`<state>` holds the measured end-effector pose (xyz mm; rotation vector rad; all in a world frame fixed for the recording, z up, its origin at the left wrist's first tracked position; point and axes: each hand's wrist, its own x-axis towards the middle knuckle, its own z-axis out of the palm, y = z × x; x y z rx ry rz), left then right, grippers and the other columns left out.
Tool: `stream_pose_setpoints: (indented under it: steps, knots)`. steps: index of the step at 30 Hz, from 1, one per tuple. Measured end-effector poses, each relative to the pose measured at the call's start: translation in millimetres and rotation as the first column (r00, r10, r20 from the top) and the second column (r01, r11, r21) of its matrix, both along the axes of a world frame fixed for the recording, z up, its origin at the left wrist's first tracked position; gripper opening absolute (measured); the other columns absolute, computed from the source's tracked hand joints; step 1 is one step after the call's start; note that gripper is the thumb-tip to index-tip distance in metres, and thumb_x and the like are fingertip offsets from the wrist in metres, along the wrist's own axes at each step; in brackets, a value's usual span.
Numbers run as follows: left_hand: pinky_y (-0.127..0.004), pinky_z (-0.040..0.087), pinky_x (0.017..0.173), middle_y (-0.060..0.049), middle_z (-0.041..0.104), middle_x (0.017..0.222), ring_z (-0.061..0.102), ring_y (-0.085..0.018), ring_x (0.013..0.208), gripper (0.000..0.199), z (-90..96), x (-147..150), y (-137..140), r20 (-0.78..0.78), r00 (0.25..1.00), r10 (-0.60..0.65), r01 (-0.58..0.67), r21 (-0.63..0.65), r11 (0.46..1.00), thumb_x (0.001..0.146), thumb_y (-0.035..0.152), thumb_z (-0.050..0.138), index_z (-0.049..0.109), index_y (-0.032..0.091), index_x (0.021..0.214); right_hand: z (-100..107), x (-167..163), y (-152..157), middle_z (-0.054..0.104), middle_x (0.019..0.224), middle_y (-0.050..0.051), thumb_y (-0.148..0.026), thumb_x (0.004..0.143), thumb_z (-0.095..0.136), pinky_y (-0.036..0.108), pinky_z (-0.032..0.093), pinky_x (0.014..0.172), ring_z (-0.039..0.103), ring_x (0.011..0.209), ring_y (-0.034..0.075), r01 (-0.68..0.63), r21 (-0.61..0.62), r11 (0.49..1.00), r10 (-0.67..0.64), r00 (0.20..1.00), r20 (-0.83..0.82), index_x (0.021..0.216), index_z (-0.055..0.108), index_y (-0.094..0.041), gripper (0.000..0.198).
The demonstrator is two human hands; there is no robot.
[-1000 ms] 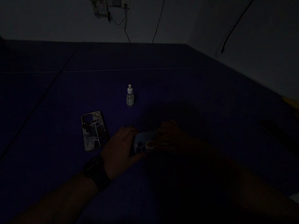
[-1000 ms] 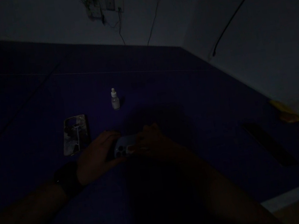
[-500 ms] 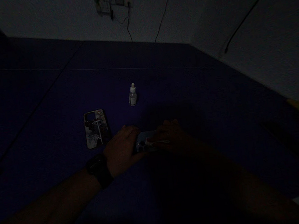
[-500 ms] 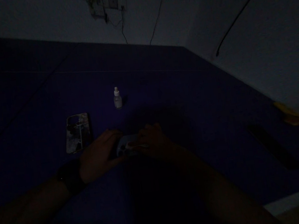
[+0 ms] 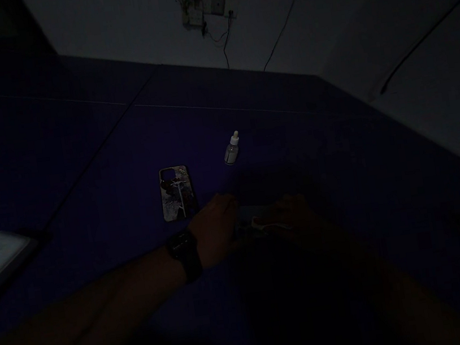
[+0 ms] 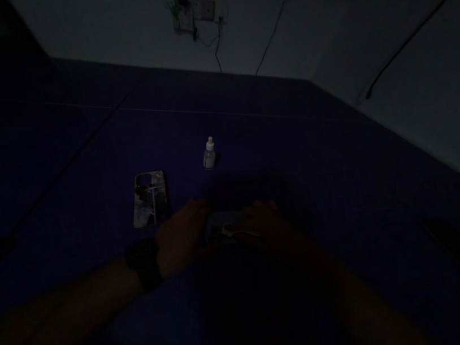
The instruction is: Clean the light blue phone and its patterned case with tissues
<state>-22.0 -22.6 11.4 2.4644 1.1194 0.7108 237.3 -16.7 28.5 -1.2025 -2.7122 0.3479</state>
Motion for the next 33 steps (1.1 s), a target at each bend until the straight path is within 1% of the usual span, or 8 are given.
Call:
stream_pose_setpoints:
  steps: [3,10,16,20,22,27,31,33]
  knots:
    - [-0.046,0.051,0.102,-0.016,0.057,0.133,0.056,-0.033,0.123,0.074,-0.3,0,0,-0.05,0.998,0.039,-0.04,-0.014,0.999,0.077,0.047,0.085,0.048,0.014,0.131,2,2,8,0.071,0.104,0.007,-0.038,0.105,0.048,0.042,0.036,0.085,0.059,0.095,0.024,0.009,0.04,0.999,-0.011,0.998,0.058,0.126,0.071,-0.039,0.031]
    - [-0.045,0.049,0.102,-0.015,0.058,0.129,0.057,-0.032,0.119,0.066,-2.5,2,1,-0.136,0.989,0.054,-0.048,0.042,0.998,0.081,0.059,0.078,0.053,0.013,0.123,7,-15,28,0.069,0.102,0.008,-0.036,0.106,0.044,0.043,0.038,0.085,0.058,0.094,0.024,0.003,0.023,1.0,-0.005,0.998,0.07,0.136,0.064,-0.038,0.036]
    - [-0.043,0.047,0.103,-0.014,0.061,0.126,0.058,-0.032,0.118,0.067,-4.8,4,3,-0.158,0.984,0.078,-0.066,0.078,0.995,0.08,0.064,0.077,0.056,0.014,0.12,7,-20,30,0.071,0.102,0.007,-0.037,0.104,0.048,0.042,0.038,0.084,0.057,0.094,0.024,-0.127,-0.035,0.991,0.129,0.987,0.095,0.127,0.07,-0.04,0.032]
    - [-0.042,0.045,0.103,-0.014,0.062,0.126,0.058,-0.031,0.118,0.067,-3.1,5,3,-0.173,0.983,0.068,-0.055,0.079,0.995,0.082,0.066,0.074,0.057,0.014,0.121,2,-21,34,0.07,0.101,0.008,-0.033,0.105,0.046,0.043,0.035,0.082,0.056,0.091,0.025,-0.057,0.089,0.994,0.048,0.994,0.096,0.131,0.068,-0.039,0.035]
    - [-0.042,0.044,0.104,-0.014,0.063,0.124,0.058,-0.031,0.117,0.067,-2.2,5,3,-0.181,0.981,0.072,-0.059,0.077,0.995,0.081,0.064,0.075,0.058,0.013,0.121,1,-23,35,0.07,0.099,0.008,-0.031,0.105,0.045,0.041,0.035,0.081,0.055,0.09,0.024,-0.054,0.133,0.99,0.043,0.995,0.087,0.133,0.067,-0.037,0.036]
    - [-0.04,0.045,0.102,-0.014,0.063,0.122,0.058,-0.031,0.115,0.068,-2.0,6,3,-0.191,0.979,0.075,-0.063,0.068,0.996,0.08,0.065,0.076,0.059,0.011,0.117,7,-28,34,0.069,0.1,0.005,-0.027,0.102,0.052,0.04,0.034,0.083,0.054,0.092,0.023,-0.201,0.059,0.978,0.193,0.975,0.113,0.132,0.067,-0.038,0.035]
    - [-0.04,0.048,0.099,-0.014,0.062,0.123,0.059,-0.03,0.114,0.068,-2.4,5,3,-0.182,0.98,0.08,-0.071,0.055,0.996,0.081,0.064,0.076,0.057,0.012,0.12,9,-35,35,0.068,0.102,0.006,-0.022,0.099,0.054,0.041,0.03,0.082,0.052,0.092,0.024,-0.163,0.13,0.978,0.14,0.975,0.17,0.131,0.068,-0.037,0.038]
    - [-0.041,0.047,0.1,-0.015,0.061,0.123,0.059,-0.031,0.114,0.066,-2.6,5,3,-0.179,0.98,0.082,-0.073,0.055,0.996,0.082,0.064,0.075,0.056,0.013,0.119,8,-40,34,0.068,0.101,0.006,-0.021,0.098,0.055,0.041,0.03,0.082,0.052,0.092,0.024,-0.171,0.13,0.977,0.147,0.974,0.175,0.128,0.07,-0.036,0.037]
